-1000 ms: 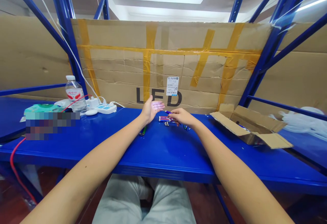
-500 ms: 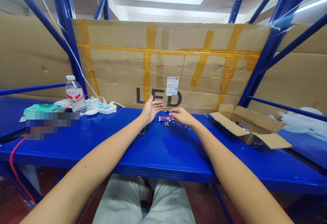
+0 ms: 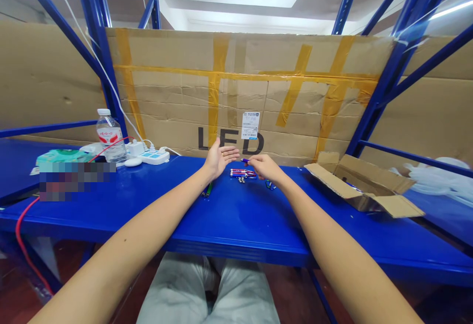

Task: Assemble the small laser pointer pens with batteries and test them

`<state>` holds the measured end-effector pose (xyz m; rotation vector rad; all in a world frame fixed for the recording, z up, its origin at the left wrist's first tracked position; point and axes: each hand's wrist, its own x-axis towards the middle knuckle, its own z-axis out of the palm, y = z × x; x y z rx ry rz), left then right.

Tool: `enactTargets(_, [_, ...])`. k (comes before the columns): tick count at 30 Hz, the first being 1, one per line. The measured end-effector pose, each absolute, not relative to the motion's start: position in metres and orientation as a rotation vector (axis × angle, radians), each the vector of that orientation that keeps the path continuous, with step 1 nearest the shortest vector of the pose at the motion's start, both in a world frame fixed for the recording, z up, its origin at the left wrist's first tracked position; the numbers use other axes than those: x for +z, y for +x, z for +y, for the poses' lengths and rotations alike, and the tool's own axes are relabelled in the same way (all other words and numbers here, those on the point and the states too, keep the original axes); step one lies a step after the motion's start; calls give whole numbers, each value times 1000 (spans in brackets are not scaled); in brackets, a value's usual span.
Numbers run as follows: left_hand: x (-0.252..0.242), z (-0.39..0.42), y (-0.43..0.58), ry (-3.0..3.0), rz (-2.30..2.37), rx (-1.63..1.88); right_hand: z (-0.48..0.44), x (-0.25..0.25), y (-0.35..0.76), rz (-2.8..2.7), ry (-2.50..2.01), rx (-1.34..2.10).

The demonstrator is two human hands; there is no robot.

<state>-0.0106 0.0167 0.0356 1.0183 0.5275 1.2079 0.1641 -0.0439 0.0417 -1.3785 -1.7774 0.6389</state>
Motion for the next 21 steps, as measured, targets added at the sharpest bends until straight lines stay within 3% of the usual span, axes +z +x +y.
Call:
enactTargets(8, [33, 19, -11, 1030, 511, 1197, -33, 35, 169, -1809, -1411, 249])
enactTargets(21, [33, 18, -9, 1016, 537, 1198, -35, 35, 170, -1833, -1405, 93])
